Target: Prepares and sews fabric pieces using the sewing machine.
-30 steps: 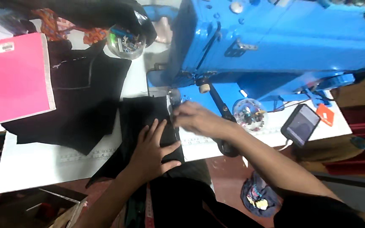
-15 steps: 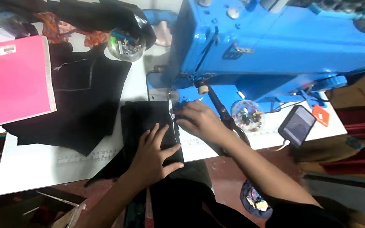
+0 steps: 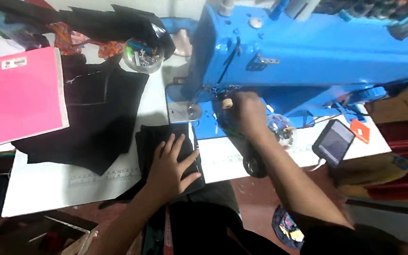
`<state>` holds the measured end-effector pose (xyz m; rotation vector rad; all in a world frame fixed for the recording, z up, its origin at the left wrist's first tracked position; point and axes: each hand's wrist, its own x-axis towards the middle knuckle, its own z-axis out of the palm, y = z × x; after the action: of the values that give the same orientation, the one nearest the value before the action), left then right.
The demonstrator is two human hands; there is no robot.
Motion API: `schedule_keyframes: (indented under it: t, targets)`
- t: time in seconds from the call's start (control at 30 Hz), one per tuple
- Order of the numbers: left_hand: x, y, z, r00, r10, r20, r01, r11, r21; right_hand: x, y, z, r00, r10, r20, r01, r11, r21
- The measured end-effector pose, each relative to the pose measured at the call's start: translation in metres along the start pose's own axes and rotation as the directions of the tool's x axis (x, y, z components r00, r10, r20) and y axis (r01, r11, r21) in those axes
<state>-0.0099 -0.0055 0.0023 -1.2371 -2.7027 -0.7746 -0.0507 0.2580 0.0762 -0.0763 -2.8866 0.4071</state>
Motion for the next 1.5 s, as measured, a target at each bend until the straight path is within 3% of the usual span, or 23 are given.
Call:
schedule_keyframes:
  t: [0.1, 0.2, 0.37, 0.57, 0.63, 0.77, 0.83, 0.97, 1.1, 1.23, 1.3, 1.37, 1.43, 1.5]
  targets:
    - [0.0, -0.001, -0.003, 1.0, -0.002, -0.006, 0.002, 1.0, 0.003, -0.016, -0.011, -0.002, 0.988, -0.146, 0.04, 0.141, 0.983, 0.121]
    - [0.008, -0.006, -0.003, 1.0, 0.011, 0.02, -0.011, 1.0, 0.009, -0.035, -0.034, 0.022, 0.95, -0.297, 0.099, 0.261, 0.926, 0.274]
    - [0.007, -0.004, -0.001, 0.999, -0.014, 0.036, 0.013, 0.999, 0.043, -0.044, -0.054, 0.045, 0.972, -0.193, 0.134, 0.151, 0.95, 0.272]
    - [0.006, -0.001, 0.0, 0.999, -0.028, 0.015, 0.027, 0.997, 0.078, -0.047, -0.064, 0.048, 0.983, -0.157, 0.095, 0.137, 0.972, 0.191]
    - [0.005, -0.001, -0.002, 0.999, -0.031, 0.032, 0.028, 0.996, 0.085, -0.039, -0.054, 0.046, 0.983, -0.14, 0.118, 0.117, 0.976, 0.185]
    - [0.005, -0.002, -0.002, 0.999, -0.026, 0.027, 0.025, 0.998, 0.064, -0.007, -0.014, 0.013, 0.999, 0.03, -0.035, -0.029, 0.998, 0.048]
    - [0.005, -0.002, -0.001, 1.0, -0.024, 0.012, 0.024, 0.998, 0.063, -0.009, -0.012, 0.003, 0.999, -0.045, -0.02, 0.047, 0.995, 0.084]
    - [0.005, 0.0, 0.0, 1.0, -0.025, 0.009, 0.024, 0.997, 0.073, -0.034, -0.043, 0.022, 0.96, -0.198, 0.198, 0.14, 0.951, 0.274]
    - [0.006, 0.0, -0.004, 0.998, -0.037, 0.048, 0.033, 0.997, 0.065, -0.042, -0.064, 0.041, 0.95, -0.204, 0.235, 0.149, 0.961, 0.232]
    - [0.011, -0.006, -0.007, 0.996, -0.006, 0.086, 0.005, 1.0, 0.012, -0.035, -0.057, 0.041, 0.916, -0.278, 0.29, 0.217, 0.95, 0.225]
    - [0.01, -0.008, -0.005, 0.997, 0.008, 0.078, -0.009, 1.0, 0.015, -0.023, -0.038, 0.035, 0.936, -0.247, 0.25, 0.218, 0.966, 0.138]
    - [0.008, -0.01, -0.003, 0.997, 0.012, 0.072, -0.013, 1.0, 0.014, -0.007, -0.014, 0.016, 0.988, -0.092, 0.126, 0.093, 0.996, 0.0]
    - [0.009, -0.011, -0.003, 0.998, 0.01, 0.054, -0.01, 1.0, 0.006, 0.004, 0.001, -0.004, 0.999, -0.033, 0.043, 0.034, 0.999, -0.017]
    - [0.009, -0.01, -0.002, 0.999, 0.016, 0.048, -0.016, 1.0, 0.002, -0.006, -0.01, -0.01, 0.993, -0.061, 0.104, 0.057, 0.997, 0.044]
